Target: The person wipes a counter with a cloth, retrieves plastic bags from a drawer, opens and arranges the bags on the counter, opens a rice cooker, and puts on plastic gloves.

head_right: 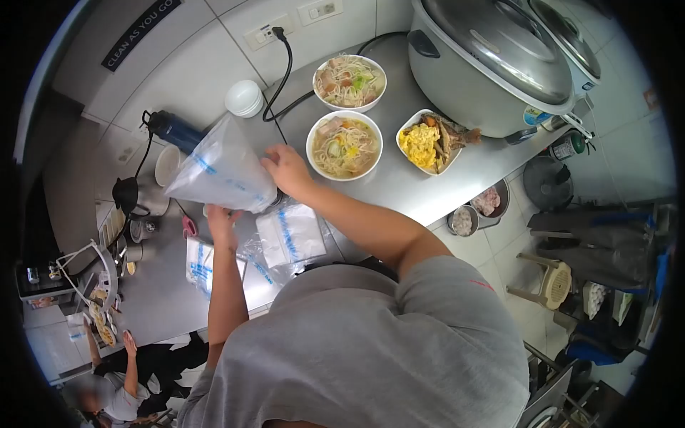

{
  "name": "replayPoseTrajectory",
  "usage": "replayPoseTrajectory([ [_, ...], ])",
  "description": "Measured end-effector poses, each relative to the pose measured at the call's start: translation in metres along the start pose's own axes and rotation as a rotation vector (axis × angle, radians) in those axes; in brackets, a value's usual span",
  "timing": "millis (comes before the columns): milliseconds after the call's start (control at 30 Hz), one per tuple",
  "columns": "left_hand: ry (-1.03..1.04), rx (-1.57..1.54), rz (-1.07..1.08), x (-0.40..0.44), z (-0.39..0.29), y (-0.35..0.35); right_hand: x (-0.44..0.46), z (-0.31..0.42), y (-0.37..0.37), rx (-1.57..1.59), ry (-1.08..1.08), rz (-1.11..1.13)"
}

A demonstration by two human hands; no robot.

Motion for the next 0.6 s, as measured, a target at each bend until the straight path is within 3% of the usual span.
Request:
replayPoseTrajectory([
  [33, 0.084, -0.067, -0.058, -0.010, -0.012, -0.008, -0.007, 0.008, -0.016, 0.026, -0.070, -0.038],
  [100, 0.317, -0.008, -0.048, -0.020, -0.040, -0.004, -0.043, -0.014, -0.046, 0.185, 0.154, 0.240],
  [167, 0.605, 0.229, 0.074, -0.040, -0.059, 0.027, -0.087, -0.043, -0.084, 0.324, 0.592, 0.342],
  [200, 0.591, 0.453, -0.035, -0.041, -0.053, 0.037, -0.100, -0.061, -0.106, 0.357, 0.735, 0.237],
  [233, 0.486, 0.413, -0.015, -0.036, -0.038, 0.048, -0.110, -0.072, -0.122, 0.389, 0.874, 0.127],
  [300, 0.299, 0.328, 0.026, -0.018, -0.012, 0.067, -0.098, -0.071, -0.145, 0.431, 0.809, 0.007],
  [333, 0.343, 0.336, -0.026, -0.016, -0.014, 0.070, -0.089, -0.068, -0.154, 0.451, 0.775, -0.055],
  [433, 0.427, 0.422, -0.152, -0.014, -0.025, 0.074, -0.069, -0.068, -0.147, 0.701, 0.671, 0.079],
  [600, 0.493, 0.631, -0.329, 0.001, -0.026, 0.046, -0.050, -0.064, -0.117, 0.741, 0.684, 0.108],
])
Point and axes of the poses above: each hand's wrist, its own x-axis towards the middle knuckle, its own y-axis out of the palm, z = x × y, the point moved 6 cm from there along x, towards the middle knuckle, and after that the axes turned 7 degrees about z, right-handed, at the moved point
